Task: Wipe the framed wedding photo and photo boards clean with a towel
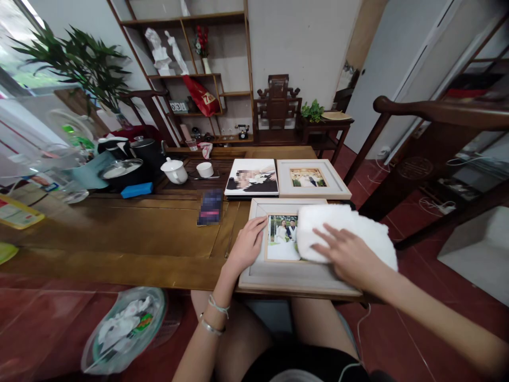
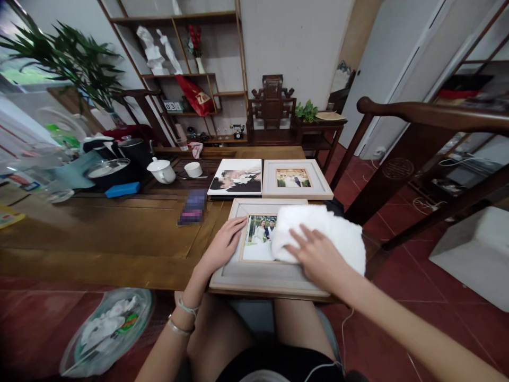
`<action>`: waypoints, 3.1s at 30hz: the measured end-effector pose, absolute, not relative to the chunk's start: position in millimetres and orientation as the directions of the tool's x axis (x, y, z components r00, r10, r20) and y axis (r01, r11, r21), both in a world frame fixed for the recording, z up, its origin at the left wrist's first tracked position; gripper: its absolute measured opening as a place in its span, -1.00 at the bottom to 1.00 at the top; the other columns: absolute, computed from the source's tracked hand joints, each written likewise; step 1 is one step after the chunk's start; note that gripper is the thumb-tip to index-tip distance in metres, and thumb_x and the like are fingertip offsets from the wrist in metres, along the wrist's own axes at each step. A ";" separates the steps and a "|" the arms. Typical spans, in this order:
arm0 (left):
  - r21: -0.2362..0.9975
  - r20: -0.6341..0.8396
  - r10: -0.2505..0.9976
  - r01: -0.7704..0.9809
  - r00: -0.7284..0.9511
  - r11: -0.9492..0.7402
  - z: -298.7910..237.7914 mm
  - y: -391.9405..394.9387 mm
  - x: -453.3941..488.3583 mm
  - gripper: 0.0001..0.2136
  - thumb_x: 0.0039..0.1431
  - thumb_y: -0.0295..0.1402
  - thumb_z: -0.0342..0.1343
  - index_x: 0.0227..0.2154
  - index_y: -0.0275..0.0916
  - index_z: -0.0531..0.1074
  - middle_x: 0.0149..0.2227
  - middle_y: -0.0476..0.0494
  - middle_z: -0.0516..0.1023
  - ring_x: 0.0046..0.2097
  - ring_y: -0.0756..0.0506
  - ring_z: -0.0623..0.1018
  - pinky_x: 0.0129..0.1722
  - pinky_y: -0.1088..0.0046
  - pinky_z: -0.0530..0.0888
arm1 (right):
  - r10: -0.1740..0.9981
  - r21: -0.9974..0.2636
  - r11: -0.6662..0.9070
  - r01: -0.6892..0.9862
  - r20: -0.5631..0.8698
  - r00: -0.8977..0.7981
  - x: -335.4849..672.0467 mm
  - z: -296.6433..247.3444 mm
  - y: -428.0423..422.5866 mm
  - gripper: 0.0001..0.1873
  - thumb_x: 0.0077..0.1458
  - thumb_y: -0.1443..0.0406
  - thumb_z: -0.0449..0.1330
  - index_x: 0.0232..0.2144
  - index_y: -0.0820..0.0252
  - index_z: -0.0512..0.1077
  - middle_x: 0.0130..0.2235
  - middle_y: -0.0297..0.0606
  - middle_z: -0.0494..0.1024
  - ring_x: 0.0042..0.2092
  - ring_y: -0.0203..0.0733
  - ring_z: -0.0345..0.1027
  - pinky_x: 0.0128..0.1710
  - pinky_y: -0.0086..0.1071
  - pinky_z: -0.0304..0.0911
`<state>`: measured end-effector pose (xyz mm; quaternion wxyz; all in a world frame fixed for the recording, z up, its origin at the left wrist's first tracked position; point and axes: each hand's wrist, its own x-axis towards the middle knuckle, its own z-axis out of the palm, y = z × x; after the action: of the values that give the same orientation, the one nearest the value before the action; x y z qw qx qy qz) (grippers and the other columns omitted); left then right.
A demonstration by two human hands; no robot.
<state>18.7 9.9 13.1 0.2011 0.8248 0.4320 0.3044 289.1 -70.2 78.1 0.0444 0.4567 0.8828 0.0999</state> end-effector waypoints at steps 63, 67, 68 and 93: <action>0.591 0.331 0.837 0.596 0.435 -0.544 10.1 10.4 16.9 -0.60 0.26 -0.49 -0.17 0.12 -0.16 0.30 0.19 -0.17 0.33 0.23 -0.14 0.28 0.21 0.13 0.27 | 0.821 0.018 0.568 0.823 0.056 -0.568 204.3 79.6 -75.3 -0.67 -0.02 0.43 0.09 -0.17 0.19 0.48 0.05 -0.02 0.40 0.01 0.13 0.22 -0.07 -0.07 0.12; 0.596 0.339 0.837 0.590 0.429 -0.544 10.5 9.8 17.7 -0.61 0.26 -0.49 -0.16 0.11 -0.16 0.31 0.19 -0.17 0.33 0.23 -0.13 0.28 0.21 0.14 0.26 | 0.821 0.096 0.562 0.822 0.060 -0.568 190.8 71.9 -86.0 -0.72 0.02 0.41 0.10 -0.21 0.21 0.51 0.05 0.06 0.40 -0.03 0.16 0.27 -0.09 -0.05 0.13; 0.603 0.329 0.842 0.591 0.428 -0.536 11.3 9.9 17.7 -0.61 0.26 -0.48 -0.16 0.11 -0.17 0.31 0.18 -0.18 0.33 0.22 -0.13 0.28 0.21 0.14 0.26 | 0.801 0.103 0.585 0.804 0.078 -0.593 185.9 67.8 -91.2 -0.73 0.04 0.39 0.11 -0.20 0.20 0.51 0.07 0.07 0.38 0.00 0.18 0.26 -0.07 -0.03 0.11; 0.589 0.338 0.826 0.583 0.451 -0.559 11.7 10.8 16.7 -0.62 0.28 -0.47 -0.16 0.11 -0.18 0.32 0.18 -0.20 0.33 0.22 -0.15 0.28 0.20 0.10 0.27 | 0.753 0.206 0.437 0.875 0.448 -0.482 335.6 79.9 6.2 -0.54 -0.11 0.51 0.04 -0.13 0.21 0.47 0.13 -0.02 0.37 0.12 0.13 0.23 -0.06 -0.04 0.21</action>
<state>16.7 10.8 11.7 0.1986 0.8282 0.4253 0.3062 335.6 6.2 79.9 -0.1462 0.4877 0.8350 0.2088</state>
